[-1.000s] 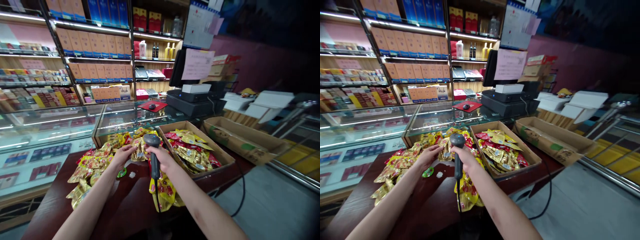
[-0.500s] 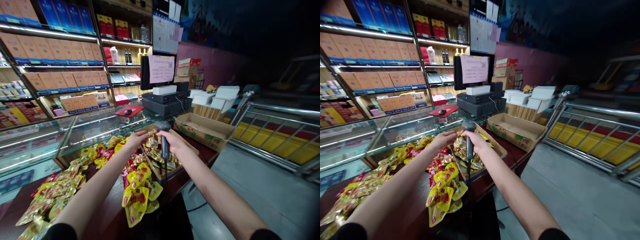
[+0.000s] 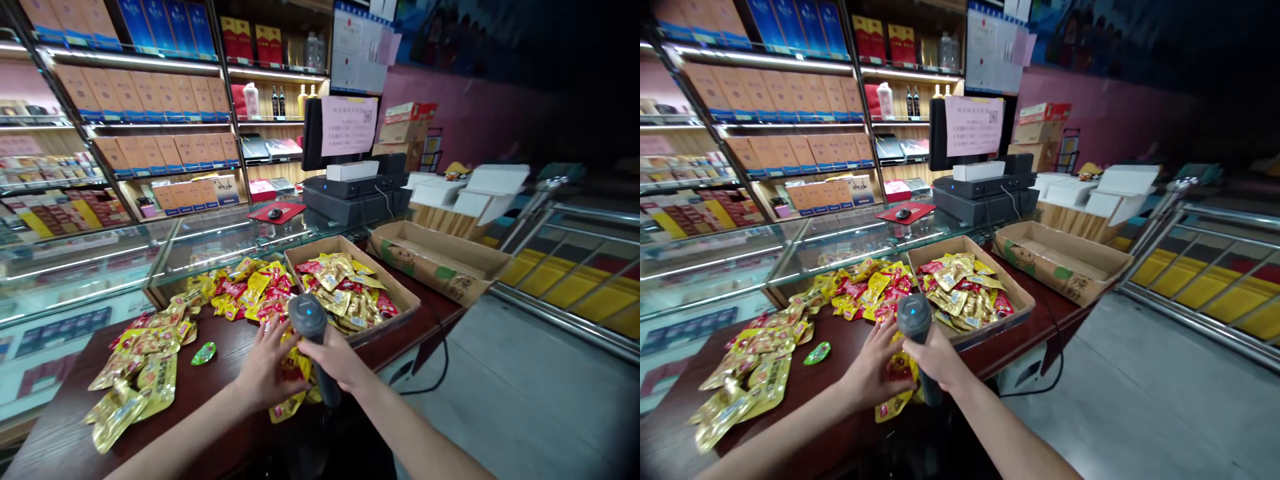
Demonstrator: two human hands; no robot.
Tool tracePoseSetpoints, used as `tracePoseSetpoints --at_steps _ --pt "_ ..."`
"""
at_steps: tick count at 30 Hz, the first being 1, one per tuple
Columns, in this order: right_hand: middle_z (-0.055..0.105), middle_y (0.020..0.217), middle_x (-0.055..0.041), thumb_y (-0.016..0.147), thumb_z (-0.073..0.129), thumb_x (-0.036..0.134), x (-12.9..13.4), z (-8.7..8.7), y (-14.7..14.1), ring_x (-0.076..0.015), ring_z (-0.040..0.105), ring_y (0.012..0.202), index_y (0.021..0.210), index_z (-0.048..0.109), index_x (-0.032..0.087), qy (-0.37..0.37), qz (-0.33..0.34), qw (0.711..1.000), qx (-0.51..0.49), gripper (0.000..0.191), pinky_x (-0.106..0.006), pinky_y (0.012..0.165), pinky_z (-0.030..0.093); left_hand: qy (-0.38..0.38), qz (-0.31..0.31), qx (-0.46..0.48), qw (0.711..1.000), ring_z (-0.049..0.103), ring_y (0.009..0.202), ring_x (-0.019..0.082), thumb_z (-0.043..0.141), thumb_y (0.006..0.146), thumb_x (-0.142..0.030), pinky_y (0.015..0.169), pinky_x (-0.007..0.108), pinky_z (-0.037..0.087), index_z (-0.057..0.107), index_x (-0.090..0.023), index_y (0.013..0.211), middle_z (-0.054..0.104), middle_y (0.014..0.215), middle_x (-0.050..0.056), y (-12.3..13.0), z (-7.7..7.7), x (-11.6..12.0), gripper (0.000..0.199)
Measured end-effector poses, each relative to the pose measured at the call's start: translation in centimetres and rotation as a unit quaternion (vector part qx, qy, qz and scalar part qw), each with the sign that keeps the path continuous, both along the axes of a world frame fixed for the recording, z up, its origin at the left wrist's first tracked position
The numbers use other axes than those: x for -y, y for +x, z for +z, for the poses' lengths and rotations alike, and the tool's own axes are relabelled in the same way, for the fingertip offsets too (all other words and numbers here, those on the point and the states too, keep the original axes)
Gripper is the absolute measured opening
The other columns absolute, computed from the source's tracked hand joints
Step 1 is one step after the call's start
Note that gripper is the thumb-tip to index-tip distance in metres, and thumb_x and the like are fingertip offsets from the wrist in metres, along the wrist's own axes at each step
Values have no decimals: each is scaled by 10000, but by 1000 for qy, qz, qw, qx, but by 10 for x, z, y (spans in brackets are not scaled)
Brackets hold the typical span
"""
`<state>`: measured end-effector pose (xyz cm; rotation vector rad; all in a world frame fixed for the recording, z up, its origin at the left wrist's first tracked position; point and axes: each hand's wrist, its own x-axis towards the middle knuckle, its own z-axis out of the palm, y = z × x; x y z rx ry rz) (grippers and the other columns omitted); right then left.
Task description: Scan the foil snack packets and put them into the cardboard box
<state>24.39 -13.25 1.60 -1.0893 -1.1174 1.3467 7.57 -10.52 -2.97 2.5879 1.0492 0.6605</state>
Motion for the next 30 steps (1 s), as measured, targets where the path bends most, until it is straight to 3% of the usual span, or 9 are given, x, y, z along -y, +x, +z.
tracePoseSetpoints --at_steps 2,6,11,16,19,23,26,30 --pt "684 956 -21 603 609 120 -4 -15 -13 -216 590 977 913 666 197 25 -13 999 38 325 -326 895 421 30 4 -59 998 151 1373 405 662 634 -595 1070 615 129 423 -266 1374 301 1478 134 -7 -17 9 845" --pt "682 834 -11 590 608 138 -27 -31 -33 -187 599 823 851 672 179 -52 5 996 67 271 -301 772 441 77 56 -98 991 123 1387 373 588 724 -547 1089 587 83 472 -251 1334 339 1456 124 -22 -30 2 688" --pt "588 576 29 581 617 169 -63 -31 -82 -118 507 578 694 646 160 -115 33 991 56 117 -252 602 391 131 90 -137 978 177 1378 347 532 806 -479 1090 585 46 495 -285 1312 284 1496 88 -82 -25 -24 544" --pt "597 578 22 554 639 171 -97 -28 -138 -115 504 577 702 669 148 -120 102 987 22 153 -235 572 380 125 121 -162 971 232 1365 328 455 879 -387 1073 597 110 452 -341 1343 277 1503 68 -153 -17 -47 466" --pt "613 597 13 562 638 177 -104 -22 -143 -116 524 600 672 663 151 -130 116 985 -1 116 -223 564 396 108 141 -148 973 233 1367 321 413 904 -364 1069 598 131 500 -337 1305 302 1490 71 -169 -12 -49 411" --pt "670 730 -21 552 664 154 -97 -10 -114 -130 593 677 692 647 160 -145 126 980 -57 141 -229 612 464 113 146 -84 979 206 1371 330 457 881 -404 1087 597 78 586 -294 1220 398 1428 77 -142 -3 -29 379" --pt "691 819 -59 558 657 146 -91 -3 -82 -168 637 725 700 620 161 -145 139 976 -89 148 -271 615 507 95 51 -60 992 225 1363 326 520 844 -414 1096 585 82 605 -297 1186 452 1383 68 -99 2 -4 372" --pt "694 851 -69 579 629 133 -87 -6 -53 -156 637 696 717 607 151 -155 81 983 -63 141 -251 543 510 78 -43 -58 994 167 1369 380 574 740 -590 1082 602 73 581 -320 1226 429 1392 77 -52 -4 11 556"
